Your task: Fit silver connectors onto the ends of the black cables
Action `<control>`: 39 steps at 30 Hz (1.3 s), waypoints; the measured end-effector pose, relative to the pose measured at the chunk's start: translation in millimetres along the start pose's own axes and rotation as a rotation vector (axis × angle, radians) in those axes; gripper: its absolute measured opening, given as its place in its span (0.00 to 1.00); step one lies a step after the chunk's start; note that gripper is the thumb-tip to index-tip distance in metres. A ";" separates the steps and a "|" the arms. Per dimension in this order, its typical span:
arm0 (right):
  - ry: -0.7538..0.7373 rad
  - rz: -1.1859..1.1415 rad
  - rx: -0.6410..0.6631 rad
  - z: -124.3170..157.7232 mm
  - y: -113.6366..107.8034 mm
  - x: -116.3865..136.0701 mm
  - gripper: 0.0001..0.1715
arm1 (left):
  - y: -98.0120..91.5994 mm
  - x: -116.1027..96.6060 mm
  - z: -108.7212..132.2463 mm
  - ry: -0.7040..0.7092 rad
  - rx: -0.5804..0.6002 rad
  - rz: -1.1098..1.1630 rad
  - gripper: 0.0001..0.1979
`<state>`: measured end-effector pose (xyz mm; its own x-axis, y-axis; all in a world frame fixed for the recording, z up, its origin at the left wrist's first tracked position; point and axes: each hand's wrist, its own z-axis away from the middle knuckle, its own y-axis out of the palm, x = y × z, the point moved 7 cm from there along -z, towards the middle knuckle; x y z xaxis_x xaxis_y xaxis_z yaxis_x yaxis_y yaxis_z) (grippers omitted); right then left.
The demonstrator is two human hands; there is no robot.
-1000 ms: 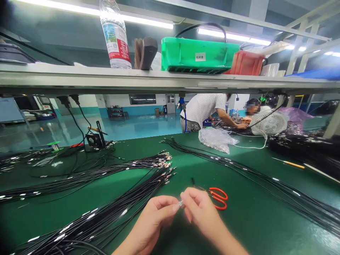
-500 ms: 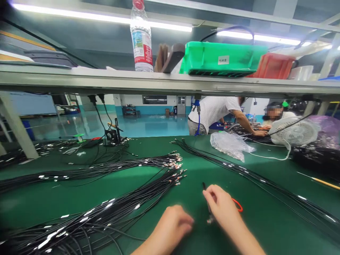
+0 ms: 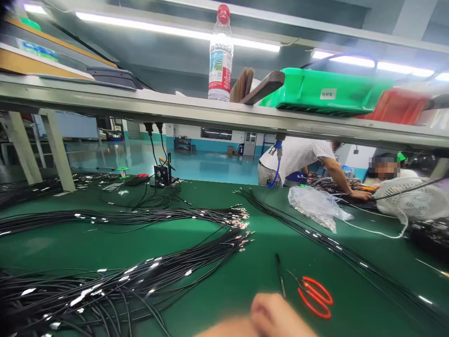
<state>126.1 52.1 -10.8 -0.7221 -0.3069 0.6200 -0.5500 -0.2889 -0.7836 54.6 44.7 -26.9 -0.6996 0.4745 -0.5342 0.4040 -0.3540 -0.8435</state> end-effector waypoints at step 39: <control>-0.012 -0.911 -0.659 4.5 -71.5 -23.8 0.27 | -111.0 7.4 0.1 0.052 -0.396 0.253 0.09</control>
<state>184.5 76.1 30.7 0.0644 -0.2355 0.9697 -0.9875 0.1248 0.0959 4.5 87.4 62.8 -0.5243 0.4562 -0.7191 0.7586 -0.1334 -0.6377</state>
